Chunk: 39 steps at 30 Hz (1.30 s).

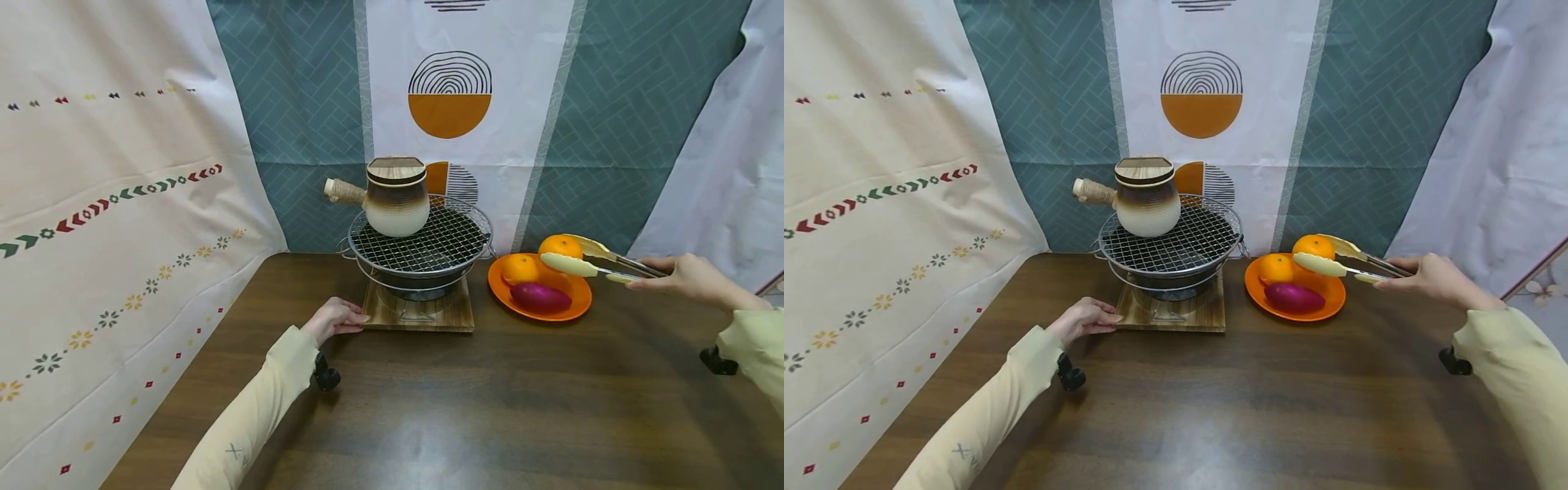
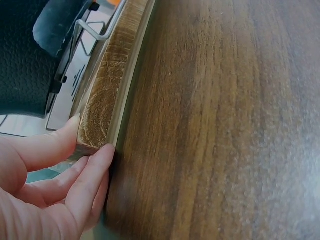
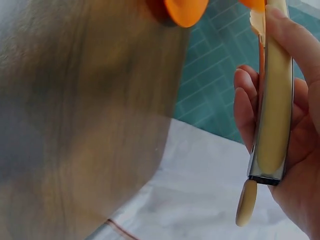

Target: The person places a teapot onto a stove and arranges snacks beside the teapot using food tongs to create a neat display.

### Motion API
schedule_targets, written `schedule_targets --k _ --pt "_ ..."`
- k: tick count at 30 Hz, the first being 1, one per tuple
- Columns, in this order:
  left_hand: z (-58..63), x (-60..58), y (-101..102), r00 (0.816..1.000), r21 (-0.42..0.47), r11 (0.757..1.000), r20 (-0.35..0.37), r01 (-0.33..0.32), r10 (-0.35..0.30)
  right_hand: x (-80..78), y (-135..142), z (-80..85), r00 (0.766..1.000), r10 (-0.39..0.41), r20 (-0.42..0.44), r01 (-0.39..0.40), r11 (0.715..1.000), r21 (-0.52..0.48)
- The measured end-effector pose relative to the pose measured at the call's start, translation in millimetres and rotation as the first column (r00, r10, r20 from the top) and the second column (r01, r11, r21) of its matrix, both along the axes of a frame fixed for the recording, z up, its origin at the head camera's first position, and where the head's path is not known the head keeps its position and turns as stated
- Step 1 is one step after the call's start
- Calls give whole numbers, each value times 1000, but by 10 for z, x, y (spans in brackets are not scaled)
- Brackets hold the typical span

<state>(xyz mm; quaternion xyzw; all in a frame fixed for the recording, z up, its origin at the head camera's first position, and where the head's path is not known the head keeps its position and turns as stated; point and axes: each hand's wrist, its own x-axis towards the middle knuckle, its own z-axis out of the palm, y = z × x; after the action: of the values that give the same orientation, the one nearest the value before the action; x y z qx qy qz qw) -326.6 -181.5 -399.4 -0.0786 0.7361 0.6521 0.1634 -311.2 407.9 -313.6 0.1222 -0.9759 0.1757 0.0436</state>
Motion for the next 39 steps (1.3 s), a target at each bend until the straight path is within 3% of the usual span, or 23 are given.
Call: schedule_targets --k 7,17,27,39 --pt "5 0 7 1000 -7 1000 8 -5 5 18 -112 170 1000 -13 25 14 999 -38" --pt "28 5 3 999 -31 999 30 -19 20 -19 -200 334 999 -6 52 6 1000 -11" --pt "3 1 -1 1000 -9 1000 13 -4 4 -27 -312 527 996 -9 87 14 998 -56" --pt "5 6 7 1000 4 1000 13 -3 3 -83 -546 821 997 9 75 -5 999 -45"
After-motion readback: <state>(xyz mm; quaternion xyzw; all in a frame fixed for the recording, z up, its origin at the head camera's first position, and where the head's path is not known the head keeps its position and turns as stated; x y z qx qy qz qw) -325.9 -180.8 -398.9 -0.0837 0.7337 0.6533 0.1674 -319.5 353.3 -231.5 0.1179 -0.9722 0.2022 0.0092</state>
